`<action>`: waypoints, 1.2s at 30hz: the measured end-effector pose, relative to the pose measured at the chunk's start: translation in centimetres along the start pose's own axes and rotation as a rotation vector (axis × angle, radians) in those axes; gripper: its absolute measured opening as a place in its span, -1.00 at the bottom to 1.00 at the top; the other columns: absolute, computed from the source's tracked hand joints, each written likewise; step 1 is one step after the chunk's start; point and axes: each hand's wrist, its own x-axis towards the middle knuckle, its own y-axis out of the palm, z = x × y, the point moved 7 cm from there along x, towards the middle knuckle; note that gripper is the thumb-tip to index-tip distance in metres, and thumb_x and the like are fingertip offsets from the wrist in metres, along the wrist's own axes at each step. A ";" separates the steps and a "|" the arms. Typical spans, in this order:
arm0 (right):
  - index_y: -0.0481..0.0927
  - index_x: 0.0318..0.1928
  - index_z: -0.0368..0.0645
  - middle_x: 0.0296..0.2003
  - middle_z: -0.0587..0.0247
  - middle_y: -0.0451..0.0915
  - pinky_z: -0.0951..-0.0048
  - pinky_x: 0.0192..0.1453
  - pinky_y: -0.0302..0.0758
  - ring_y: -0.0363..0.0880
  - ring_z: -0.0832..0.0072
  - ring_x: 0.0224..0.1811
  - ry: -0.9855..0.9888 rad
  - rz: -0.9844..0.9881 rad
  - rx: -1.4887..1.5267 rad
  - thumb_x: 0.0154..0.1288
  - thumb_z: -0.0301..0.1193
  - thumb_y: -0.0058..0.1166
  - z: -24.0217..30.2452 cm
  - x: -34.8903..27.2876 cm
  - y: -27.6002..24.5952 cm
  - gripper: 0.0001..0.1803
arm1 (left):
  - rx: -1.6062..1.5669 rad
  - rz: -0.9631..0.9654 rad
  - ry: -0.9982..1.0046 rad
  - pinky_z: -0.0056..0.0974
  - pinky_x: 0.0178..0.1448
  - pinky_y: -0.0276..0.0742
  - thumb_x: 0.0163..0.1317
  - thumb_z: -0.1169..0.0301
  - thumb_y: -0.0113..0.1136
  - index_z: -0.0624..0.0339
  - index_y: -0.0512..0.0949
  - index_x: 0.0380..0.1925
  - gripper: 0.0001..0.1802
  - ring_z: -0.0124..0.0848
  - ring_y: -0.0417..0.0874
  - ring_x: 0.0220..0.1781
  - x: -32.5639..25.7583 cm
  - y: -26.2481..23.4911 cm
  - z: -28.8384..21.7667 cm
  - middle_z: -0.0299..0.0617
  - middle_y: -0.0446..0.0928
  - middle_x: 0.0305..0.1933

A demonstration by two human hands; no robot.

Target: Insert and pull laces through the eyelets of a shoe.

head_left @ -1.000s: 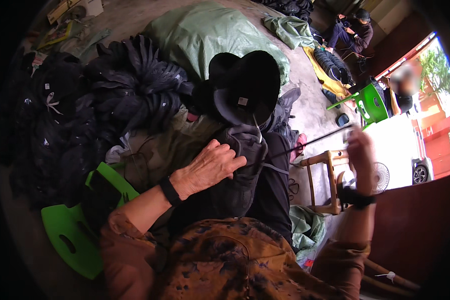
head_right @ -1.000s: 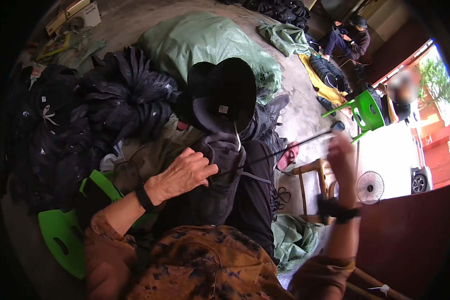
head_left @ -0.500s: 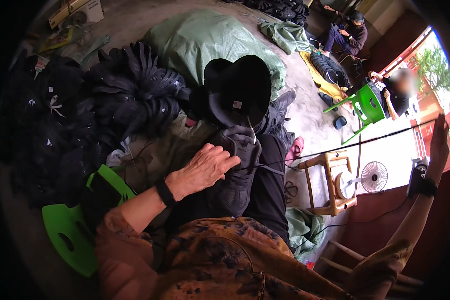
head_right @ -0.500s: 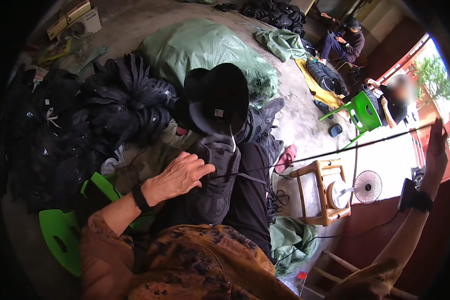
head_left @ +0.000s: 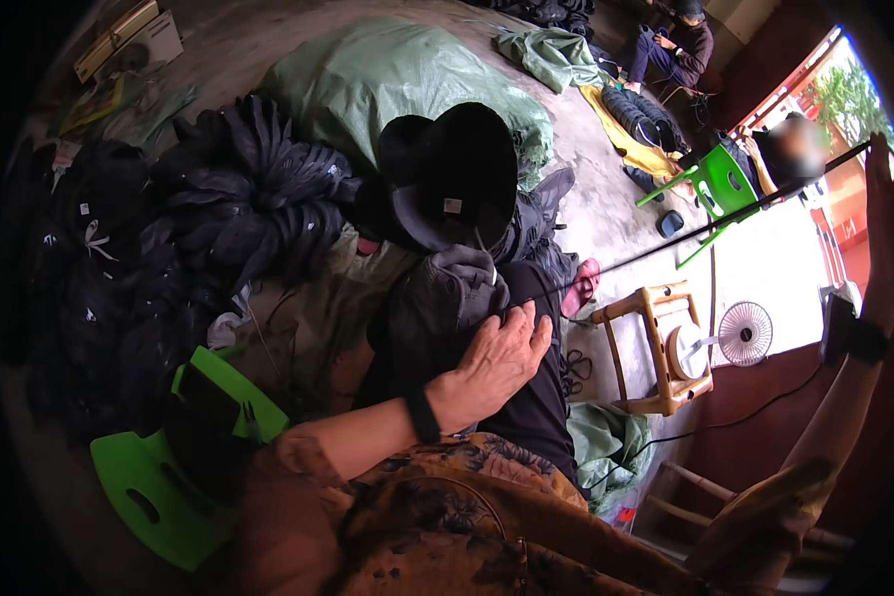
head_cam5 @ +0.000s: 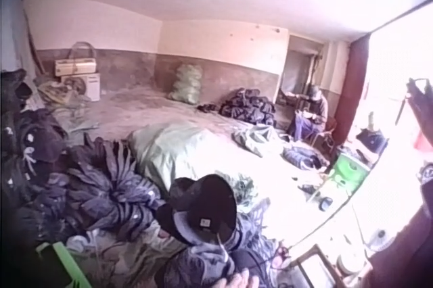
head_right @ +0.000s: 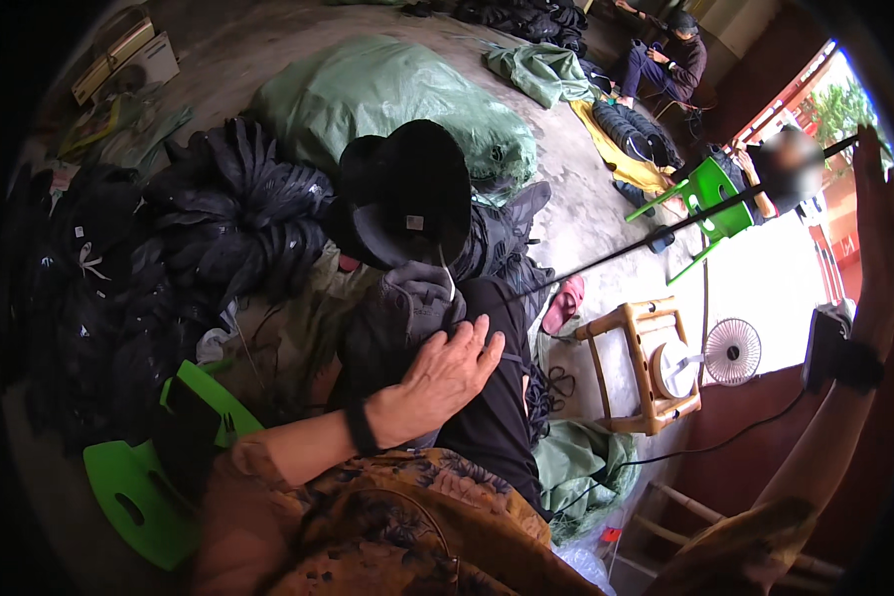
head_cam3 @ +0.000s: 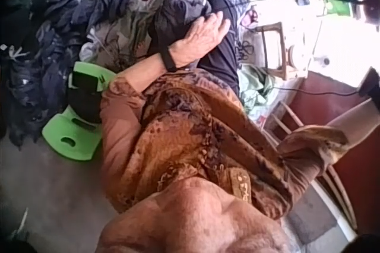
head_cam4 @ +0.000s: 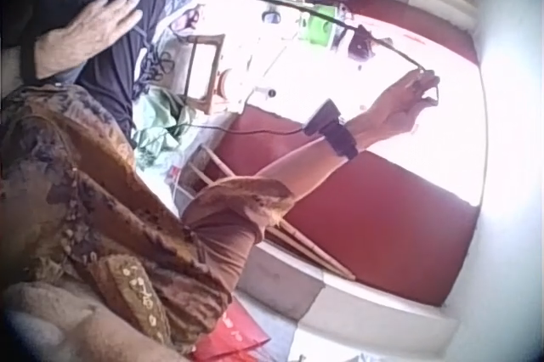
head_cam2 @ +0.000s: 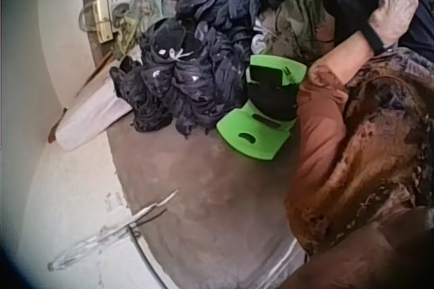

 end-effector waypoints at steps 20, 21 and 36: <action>0.34 0.24 -0.44 0.18 -0.16 0.47 0.38 0.15 0.61 0.52 0.18 0.19 0.200 -0.616 0.529 0.50 -0.53 -0.20 4.0 -21.0 -28.8 -0.62 | -0.435 0.262 0.163 -0.14 -0.17 0.56 -0.03 0.39 0.41 0.18 0.54 -0.17 -0.61 -0.12 0.60 -0.21 0.2 5.5 2.0 -0.09 0.59 -0.42; 0.33 0.23 -0.51 0.15 -0.18 0.49 0.35 0.13 0.63 0.57 0.19 0.12 0.181 -0.665 0.399 0.49 -0.55 -0.22 1.6 -22.0 -26.2 -0.62 | -0.620 0.286 -0.016 -0.18 -0.18 0.55 0.02 0.41 0.37 0.20 0.54 -0.14 -0.63 -0.20 0.60 -0.22 -0.1 5.3 3.1 -0.11 0.57 -0.43; 0.52 -0.14 -0.22 -0.47 0.41 0.47 0.60 -0.37 0.46 0.43 0.60 -0.53 0.644 -0.850 -0.025 0.41 -0.41 0.07 -30.3 -37.3 -26.6 -0.86 | -2.044 -0.785 -1.298 -0.40 -0.18 0.36 0.43 0.39 -0.04 0.14 0.48 0.04 -0.75 -0.55 0.51 -0.25 -23.6 1.8 37.7 -0.41 0.45 -0.34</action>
